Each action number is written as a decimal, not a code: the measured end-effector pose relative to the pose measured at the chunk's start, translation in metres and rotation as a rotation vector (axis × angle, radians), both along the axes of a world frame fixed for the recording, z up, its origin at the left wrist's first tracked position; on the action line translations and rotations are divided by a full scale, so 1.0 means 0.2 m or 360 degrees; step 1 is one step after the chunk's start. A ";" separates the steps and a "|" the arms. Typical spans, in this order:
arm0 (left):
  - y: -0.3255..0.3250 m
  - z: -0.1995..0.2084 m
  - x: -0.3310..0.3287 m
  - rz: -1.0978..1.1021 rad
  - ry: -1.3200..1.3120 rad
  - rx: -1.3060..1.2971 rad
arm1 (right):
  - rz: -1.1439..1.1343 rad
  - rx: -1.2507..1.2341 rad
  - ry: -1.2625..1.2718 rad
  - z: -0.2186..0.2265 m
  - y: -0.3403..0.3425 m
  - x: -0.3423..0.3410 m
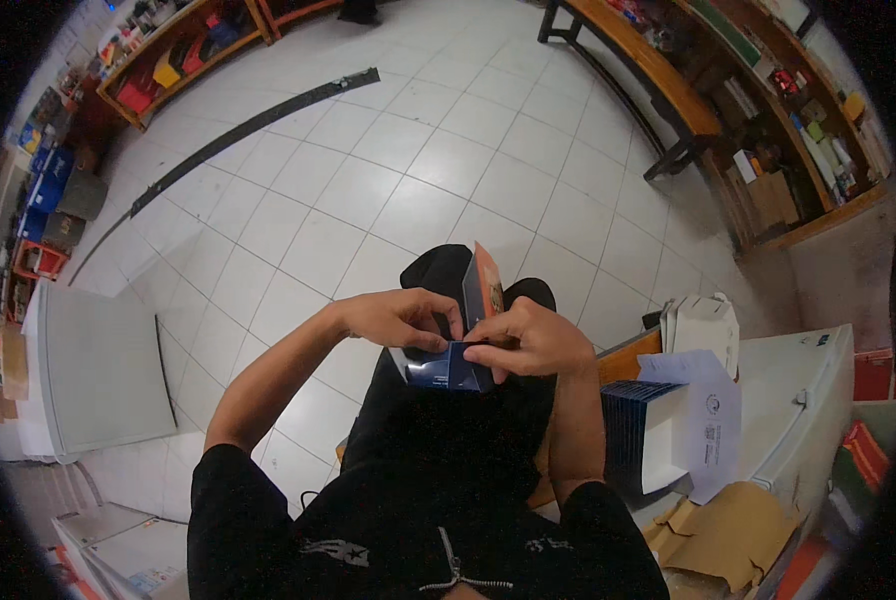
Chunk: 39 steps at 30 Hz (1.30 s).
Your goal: The recorder walks through a kitchen area and then sits down to assemble cardboard food boxes.
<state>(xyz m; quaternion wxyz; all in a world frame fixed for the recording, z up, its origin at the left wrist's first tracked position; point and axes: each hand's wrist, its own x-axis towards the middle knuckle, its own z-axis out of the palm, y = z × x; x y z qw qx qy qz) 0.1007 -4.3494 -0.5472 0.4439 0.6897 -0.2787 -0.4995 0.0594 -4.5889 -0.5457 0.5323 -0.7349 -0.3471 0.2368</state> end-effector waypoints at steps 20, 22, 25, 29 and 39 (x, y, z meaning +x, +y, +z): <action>-0.05 0.24 -0.15 0.0424 -0.0855 0.0143 | -0.0687 -0.0417 -0.0794 0.01 0.04 -0.21; -0.05 0.24 -0.13 0.0409 -0.0738 0.0145 | -0.0689 -0.0314 -0.0629 0.02 0.03 -0.18; 0.00 0.14 -0.10 0.0576 -0.0474 -0.0218 | -0.0468 -0.0785 -0.0369 0.05 0.00 -0.13; 0.14 -0.10 -0.06 0.0880 -0.0521 -0.0889 | -0.0543 -0.0632 -0.0014 0.01 -0.04 -0.11; -0.04 0.00 -0.19 0.0643 -0.1048 -0.0839 | -0.0688 -0.0674 -0.0670 -0.03 -0.03 -0.17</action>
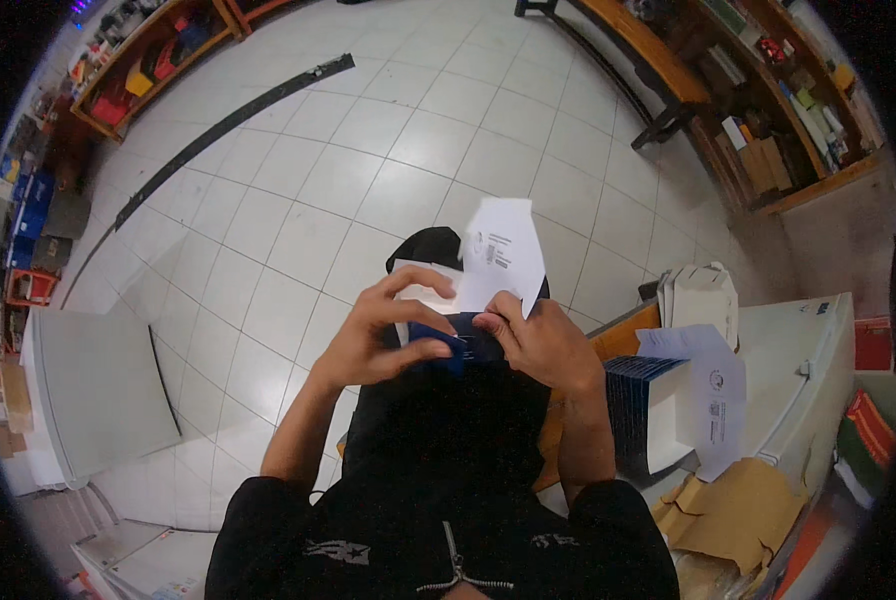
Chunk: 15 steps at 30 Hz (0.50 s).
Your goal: The recorder walks through a kitchen area and then sits down to assemble cardboard food boxes.
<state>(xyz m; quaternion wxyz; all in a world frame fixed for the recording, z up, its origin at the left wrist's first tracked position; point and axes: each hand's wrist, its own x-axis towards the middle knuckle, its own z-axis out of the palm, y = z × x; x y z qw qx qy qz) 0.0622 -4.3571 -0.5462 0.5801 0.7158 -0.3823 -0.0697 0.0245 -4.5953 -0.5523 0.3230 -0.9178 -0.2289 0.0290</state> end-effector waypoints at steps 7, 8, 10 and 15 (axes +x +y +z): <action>-0.09 0.06 -0.07 0.0607 -0.0046 0.0545 | -0.0205 -0.0311 -0.0027 0.07 -0.03 -0.07; -0.10 0.06 -0.08 0.0601 -0.0048 0.0546 | -0.0206 -0.0286 -0.0035 0.07 -0.03 -0.08; -0.12 0.07 -0.09 0.0614 -0.0050 0.0599 | -0.0210 -0.0263 -0.0038 0.06 -0.04 -0.09; -0.15 0.09 -0.07 0.0018 0.0229 0.0720 | -0.0068 -0.0049 -0.0036 0.09 -0.07 -0.10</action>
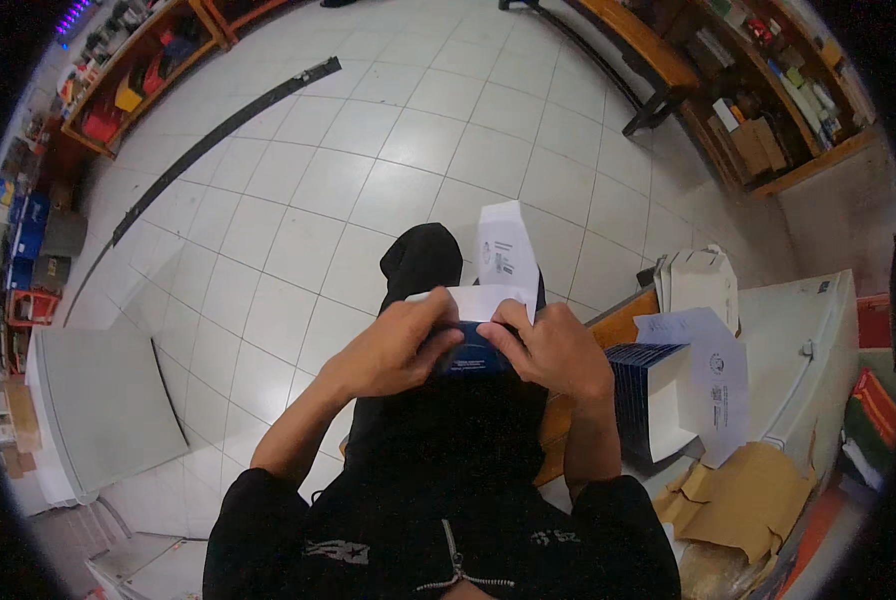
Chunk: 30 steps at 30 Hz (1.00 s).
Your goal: The recorder walks through a kitchen area and then sits down to assemble cardboard food boxes.
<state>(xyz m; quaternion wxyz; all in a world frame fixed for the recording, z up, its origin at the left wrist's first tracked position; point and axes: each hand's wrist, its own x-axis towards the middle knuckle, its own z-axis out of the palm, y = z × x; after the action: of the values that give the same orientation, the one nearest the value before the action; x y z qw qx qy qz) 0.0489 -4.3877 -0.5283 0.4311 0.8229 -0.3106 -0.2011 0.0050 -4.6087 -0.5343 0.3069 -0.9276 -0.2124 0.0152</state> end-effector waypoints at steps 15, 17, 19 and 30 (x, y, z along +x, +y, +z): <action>-0.35 0.07 -0.01 0.0307 -0.0605 -0.0023 | -0.0416 0.0689 0.0257 -0.01 -0.08 -0.11; -0.46 0.07 -0.03 0.0033 -0.0722 -0.0015 | -0.0406 0.0757 0.0241 -0.24 -0.11 -0.12; -0.52 0.03 -0.06 -0.0152 -0.0557 0.0009 | -0.0775 0.1228 -0.0059 -0.41 -0.08 -0.11; -0.47 -0.05 0.32 -0.0131 0.0075 -0.0431 | -0.0919 0.1541 -0.0331 -0.35 -0.34 -0.26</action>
<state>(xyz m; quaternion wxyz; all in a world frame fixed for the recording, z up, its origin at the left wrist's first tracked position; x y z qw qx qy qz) 0.1135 -4.4823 -0.5375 0.5368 0.7388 -0.3582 -0.1942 -0.0471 -4.6773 -0.6040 0.6660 -0.6983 0.0379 -0.2596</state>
